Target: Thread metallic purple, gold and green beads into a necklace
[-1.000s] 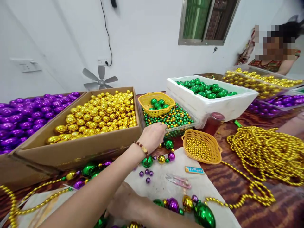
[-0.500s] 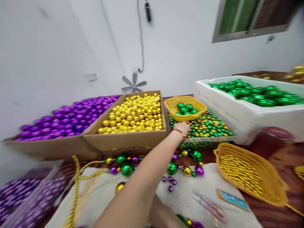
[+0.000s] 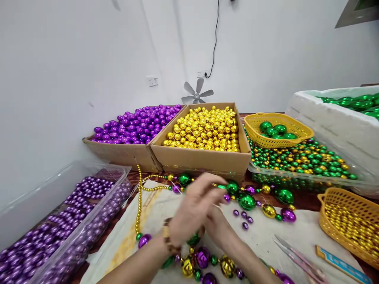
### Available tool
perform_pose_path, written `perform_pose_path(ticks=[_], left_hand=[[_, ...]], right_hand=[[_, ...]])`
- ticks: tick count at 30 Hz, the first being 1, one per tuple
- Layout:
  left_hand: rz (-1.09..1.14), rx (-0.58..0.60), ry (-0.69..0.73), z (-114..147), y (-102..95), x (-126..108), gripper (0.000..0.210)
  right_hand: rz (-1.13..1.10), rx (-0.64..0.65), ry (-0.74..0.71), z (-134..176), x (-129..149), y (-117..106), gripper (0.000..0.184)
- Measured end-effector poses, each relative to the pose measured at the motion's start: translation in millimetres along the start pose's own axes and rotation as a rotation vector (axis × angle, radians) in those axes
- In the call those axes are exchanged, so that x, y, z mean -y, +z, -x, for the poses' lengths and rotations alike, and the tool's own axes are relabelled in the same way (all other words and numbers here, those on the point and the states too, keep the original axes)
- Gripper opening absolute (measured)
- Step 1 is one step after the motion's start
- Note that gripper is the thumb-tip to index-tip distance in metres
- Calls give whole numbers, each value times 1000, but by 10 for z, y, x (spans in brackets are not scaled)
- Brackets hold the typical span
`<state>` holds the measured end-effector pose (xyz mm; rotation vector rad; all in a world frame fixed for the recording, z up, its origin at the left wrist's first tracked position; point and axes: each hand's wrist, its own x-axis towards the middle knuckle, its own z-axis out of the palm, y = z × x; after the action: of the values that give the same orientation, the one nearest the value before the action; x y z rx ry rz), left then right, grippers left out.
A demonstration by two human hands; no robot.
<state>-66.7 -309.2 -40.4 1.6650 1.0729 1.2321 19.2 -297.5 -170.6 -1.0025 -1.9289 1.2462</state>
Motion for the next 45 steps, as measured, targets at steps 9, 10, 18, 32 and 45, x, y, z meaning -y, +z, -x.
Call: perform_pose_path(ticks=[9,10,18,32,45], left_hand=[[784,-581,-479,780,-1367,834,13],[829,-601,-478,805,-1367,887,11],[1063,-768,-514,811,-1395,1095,6],[1043,-740,-463,832,-1393,1186,11],[966,-502,-495,880,-1187,975,23]], right_hand=[[-294,122,85,-77,188,136,11],[-310,126,94,-76,206,153,12],[-295,177,162,-48,252,206,17],[-190,204,194,-87,282,228,17],[-118,152,138,-269,300,345,27]])
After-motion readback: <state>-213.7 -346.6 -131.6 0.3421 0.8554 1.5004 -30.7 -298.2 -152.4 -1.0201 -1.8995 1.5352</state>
